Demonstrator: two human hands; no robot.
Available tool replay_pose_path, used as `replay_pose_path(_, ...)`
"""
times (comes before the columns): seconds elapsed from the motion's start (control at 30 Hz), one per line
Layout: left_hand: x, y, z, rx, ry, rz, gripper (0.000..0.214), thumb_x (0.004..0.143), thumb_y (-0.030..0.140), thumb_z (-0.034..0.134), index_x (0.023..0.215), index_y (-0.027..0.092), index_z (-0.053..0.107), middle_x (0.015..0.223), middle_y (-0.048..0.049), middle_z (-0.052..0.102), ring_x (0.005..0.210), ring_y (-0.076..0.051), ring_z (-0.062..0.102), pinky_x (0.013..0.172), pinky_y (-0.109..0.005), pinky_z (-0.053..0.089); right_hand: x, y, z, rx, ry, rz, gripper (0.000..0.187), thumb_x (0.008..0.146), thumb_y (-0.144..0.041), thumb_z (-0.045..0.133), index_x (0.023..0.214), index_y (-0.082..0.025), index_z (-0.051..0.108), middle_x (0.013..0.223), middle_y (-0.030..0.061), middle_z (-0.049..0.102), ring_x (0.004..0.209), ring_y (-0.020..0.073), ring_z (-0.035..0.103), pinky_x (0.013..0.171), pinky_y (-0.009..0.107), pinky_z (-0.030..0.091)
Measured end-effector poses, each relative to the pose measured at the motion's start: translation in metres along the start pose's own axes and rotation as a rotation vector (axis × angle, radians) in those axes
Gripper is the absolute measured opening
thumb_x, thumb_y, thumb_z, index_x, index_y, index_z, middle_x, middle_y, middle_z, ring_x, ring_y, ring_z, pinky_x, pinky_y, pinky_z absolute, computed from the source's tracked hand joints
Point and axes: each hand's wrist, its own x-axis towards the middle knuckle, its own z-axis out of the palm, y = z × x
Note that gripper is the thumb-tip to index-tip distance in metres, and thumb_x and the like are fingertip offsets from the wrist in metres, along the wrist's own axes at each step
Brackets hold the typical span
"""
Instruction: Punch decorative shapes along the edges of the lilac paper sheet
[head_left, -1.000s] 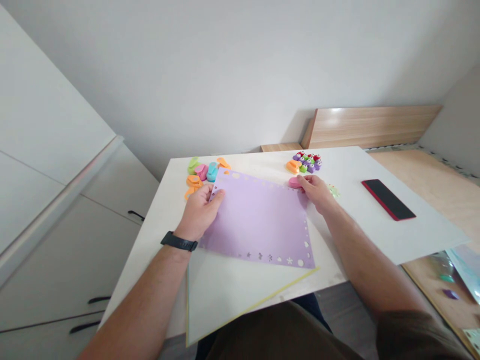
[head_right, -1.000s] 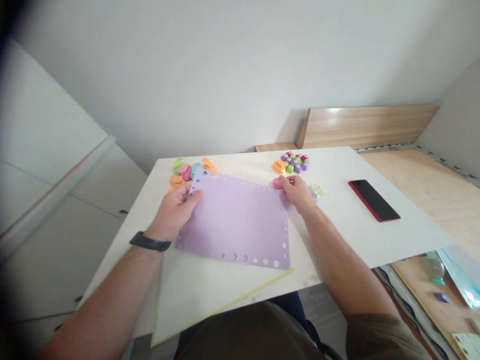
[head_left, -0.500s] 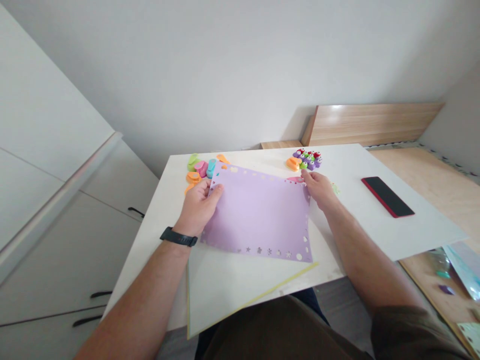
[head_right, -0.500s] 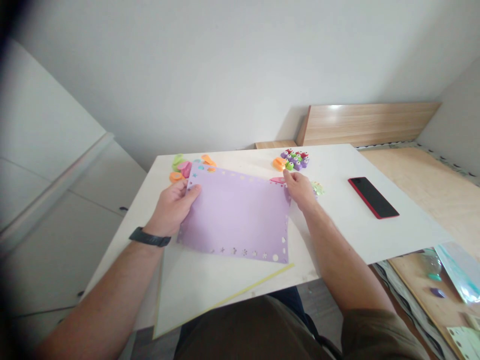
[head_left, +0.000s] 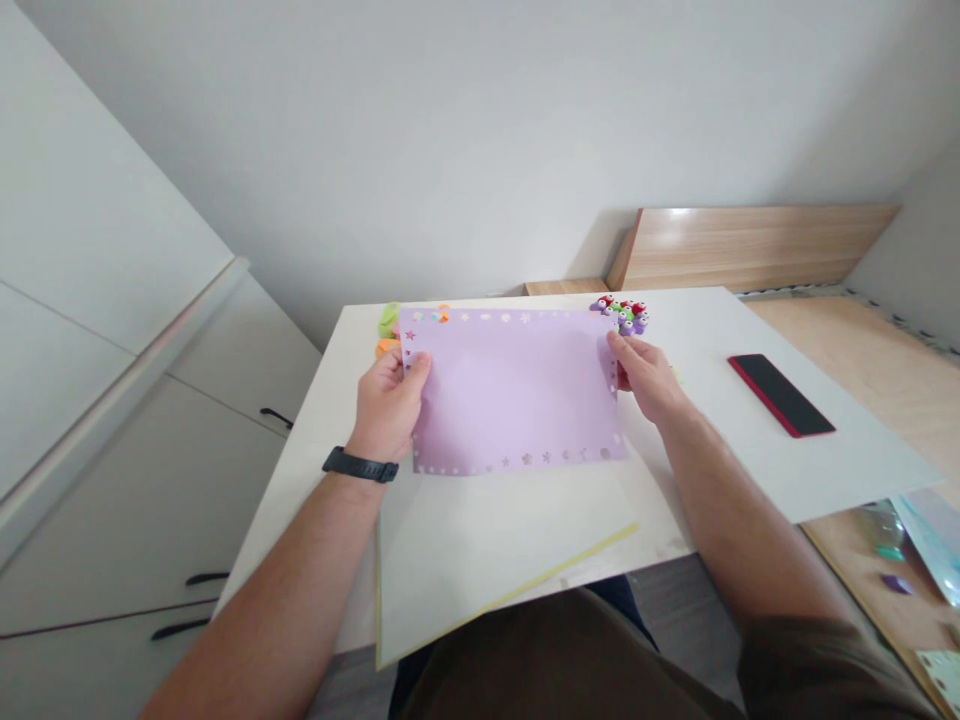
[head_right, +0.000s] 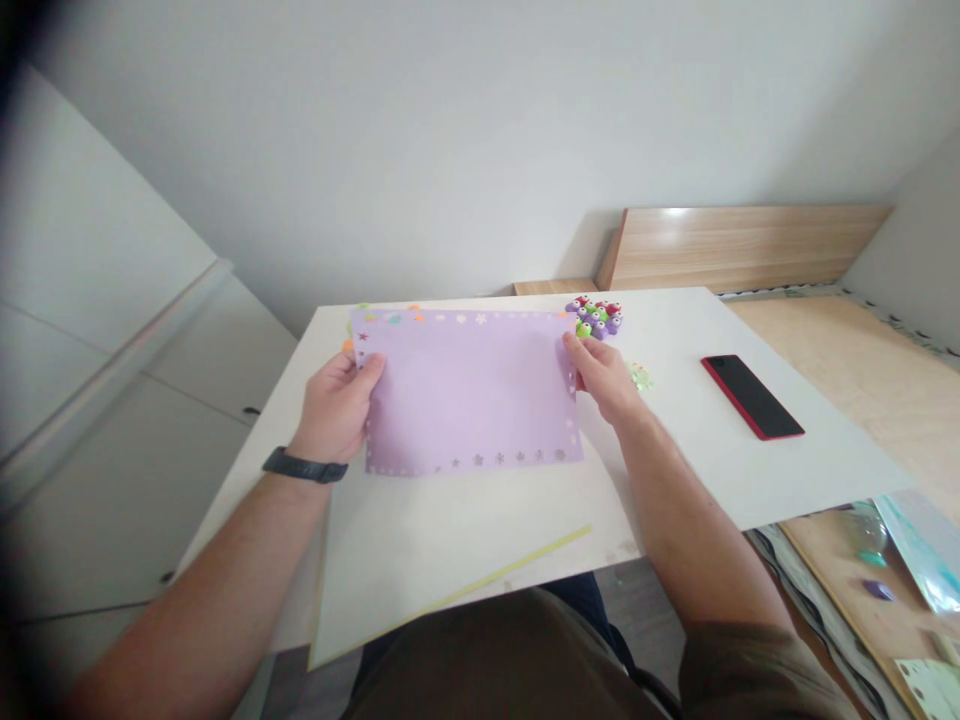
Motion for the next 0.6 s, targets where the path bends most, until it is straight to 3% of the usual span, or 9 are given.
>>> replay_pose_path(0.13,0.0012,-0.0004,0.0013,-0.037,0.042,0.032,0.034,0.082,0.040,0.079,0.109,0.019,0.073,0.105,-0.0054,0.077,0.101,-0.022,0.071,0.091,-0.034,0.057,-0.0051,-0.0024,-0.0014,-0.018,-0.182,-0.002,0.048,0.081,-0.066,0.078,0.084,-0.019,0.066,0.065,-0.0026,0.057,0.052,0.0090,0.044,0.046,0.023,0.031)
replay_pose_path(0.23,0.0012,-0.0012,0.0017,-0.043,0.049,0.040,0.033,0.083,0.040,0.079,0.107,0.019,0.072,0.103,-0.0049,0.077,0.098,-0.021,0.071,0.089,-0.033,0.057,-0.0051,-0.0001,-0.0024,-0.022,-0.235,-0.012,0.043,0.081,-0.059,0.080,0.087,-0.018,0.070,0.068,-0.0014,0.061,0.053,0.0092,0.046,0.047,0.024,0.032)
replay_pose_path(0.4,-0.0004,-0.0021,0.0014,-0.043,0.030,-0.031,0.034,0.085,0.051,0.076,0.097,0.020,0.069,0.088,-0.0031,0.075,0.077,-0.018,0.069,0.072,-0.030,0.056,-0.0032,0.0044,-0.0026,0.004,-0.161,-0.013,0.040,0.081,-0.057,0.081,0.094,-0.020,0.074,0.074,0.0001,0.068,0.054,0.0107,0.050,0.048,0.024,0.036)
replay_pose_path(0.6,-0.0012,-0.0013,-0.0015,0.108,0.016,-0.033,0.047,0.086,0.067,0.070,0.092,0.020,0.067,0.081,-0.0031,0.073,0.072,-0.018,0.067,0.063,-0.029,0.052,-0.0068,-0.0051,0.0002,0.134,-0.070,0.075,0.044,0.071,-0.055,0.088,0.095,-0.021,0.075,0.073,0.0017,0.072,0.054,0.0157,0.059,0.047,0.027,0.044)
